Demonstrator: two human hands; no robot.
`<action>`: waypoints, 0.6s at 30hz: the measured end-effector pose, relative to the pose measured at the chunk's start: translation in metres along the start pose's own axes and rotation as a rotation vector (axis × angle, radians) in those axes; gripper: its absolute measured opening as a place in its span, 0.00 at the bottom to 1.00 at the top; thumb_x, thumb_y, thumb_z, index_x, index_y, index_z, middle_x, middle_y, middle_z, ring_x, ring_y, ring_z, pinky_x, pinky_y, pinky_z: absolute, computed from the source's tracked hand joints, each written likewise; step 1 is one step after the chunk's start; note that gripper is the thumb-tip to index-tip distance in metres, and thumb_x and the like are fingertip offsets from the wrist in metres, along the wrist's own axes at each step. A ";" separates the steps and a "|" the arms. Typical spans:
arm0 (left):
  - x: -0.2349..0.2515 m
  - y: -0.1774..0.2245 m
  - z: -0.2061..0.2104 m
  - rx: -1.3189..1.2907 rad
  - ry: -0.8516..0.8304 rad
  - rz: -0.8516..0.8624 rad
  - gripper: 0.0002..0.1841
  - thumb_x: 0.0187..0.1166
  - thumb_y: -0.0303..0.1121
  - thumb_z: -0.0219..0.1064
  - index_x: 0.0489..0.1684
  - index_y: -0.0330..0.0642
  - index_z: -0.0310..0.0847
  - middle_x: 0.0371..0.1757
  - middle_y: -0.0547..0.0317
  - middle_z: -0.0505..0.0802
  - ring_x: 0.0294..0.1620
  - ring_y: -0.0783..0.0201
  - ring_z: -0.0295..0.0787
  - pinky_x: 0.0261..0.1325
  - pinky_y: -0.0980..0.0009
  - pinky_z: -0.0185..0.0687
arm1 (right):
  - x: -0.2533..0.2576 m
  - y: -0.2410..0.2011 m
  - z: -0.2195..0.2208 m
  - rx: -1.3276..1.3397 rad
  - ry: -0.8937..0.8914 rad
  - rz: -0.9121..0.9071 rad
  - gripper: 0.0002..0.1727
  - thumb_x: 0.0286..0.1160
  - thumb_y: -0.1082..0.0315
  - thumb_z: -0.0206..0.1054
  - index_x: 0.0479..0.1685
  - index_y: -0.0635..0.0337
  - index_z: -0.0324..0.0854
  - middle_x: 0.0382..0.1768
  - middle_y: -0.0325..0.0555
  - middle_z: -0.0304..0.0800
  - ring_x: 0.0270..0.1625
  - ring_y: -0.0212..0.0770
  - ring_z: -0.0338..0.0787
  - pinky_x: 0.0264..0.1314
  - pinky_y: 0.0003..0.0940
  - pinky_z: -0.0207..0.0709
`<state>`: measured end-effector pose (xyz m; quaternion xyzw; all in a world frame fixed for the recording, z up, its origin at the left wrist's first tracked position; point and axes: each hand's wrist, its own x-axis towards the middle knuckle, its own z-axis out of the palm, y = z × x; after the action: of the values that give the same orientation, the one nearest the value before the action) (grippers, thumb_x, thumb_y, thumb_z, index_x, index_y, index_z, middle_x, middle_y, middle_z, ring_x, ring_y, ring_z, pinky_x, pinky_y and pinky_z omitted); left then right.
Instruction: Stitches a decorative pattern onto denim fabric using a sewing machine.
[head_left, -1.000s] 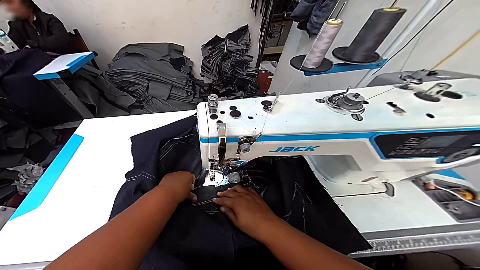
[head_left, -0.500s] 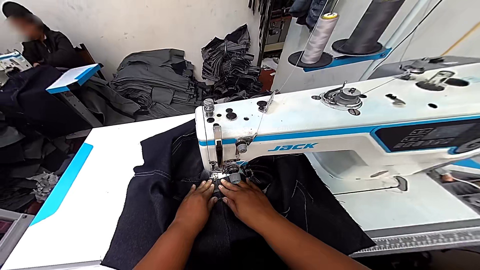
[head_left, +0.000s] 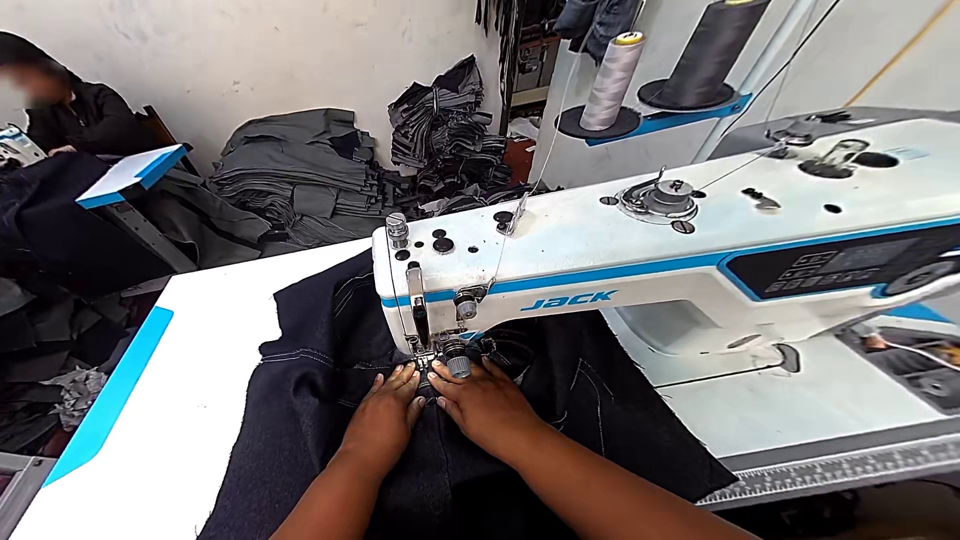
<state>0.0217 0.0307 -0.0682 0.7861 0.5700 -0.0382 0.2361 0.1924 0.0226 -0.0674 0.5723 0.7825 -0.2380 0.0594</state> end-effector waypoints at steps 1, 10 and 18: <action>0.000 0.000 0.000 0.001 0.001 0.001 0.26 0.96 0.41 0.45 0.88 0.41 0.68 0.92 0.57 0.68 0.96 0.63 0.52 0.97 0.58 0.37 | 0.000 0.000 0.000 0.004 -0.001 0.001 0.28 0.97 0.50 0.39 0.91 0.39 0.64 0.94 0.33 0.58 0.98 0.45 0.44 0.97 0.58 0.30; -0.005 0.005 -0.014 0.129 -0.154 -0.026 0.38 0.92 0.53 0.52 0.96 0.40 0.48 0.98 0.51 0.51 0.99 0.54 0.37 0.97 0.47 0.29 | -0.001 0.011 -0.010 0.066 0.006 -0.060 0.32 0.88 0.46 0.60 0.90 0.43 0.67 0.93 0.41 0.59 0.97 0.49 0.46 0.95 0.63 0.32; -0.134 0.016 0.002 0.349 -0.059 0.113 0.17 0.74 0.20 0.71 0.59 0.22 0.82 0.56 0.25 0.89 0.60 0.27 0.89 0.57 0.42 0.87 | -0.092 0.010 -0.006 0.032 -0.338 -0.232 0.49 0.69 0.56 0.80 0.94 0.42 0.59 0.97 0.47 0.45 0.97 0.68 0.31 0.82 0.88 0.29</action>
<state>-0.0101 -0.0911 -0.0208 0.8444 0.5025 -0.1463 0.1145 0.2342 -0.0523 -0.0319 0.4310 0.8183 -0.3481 0.1529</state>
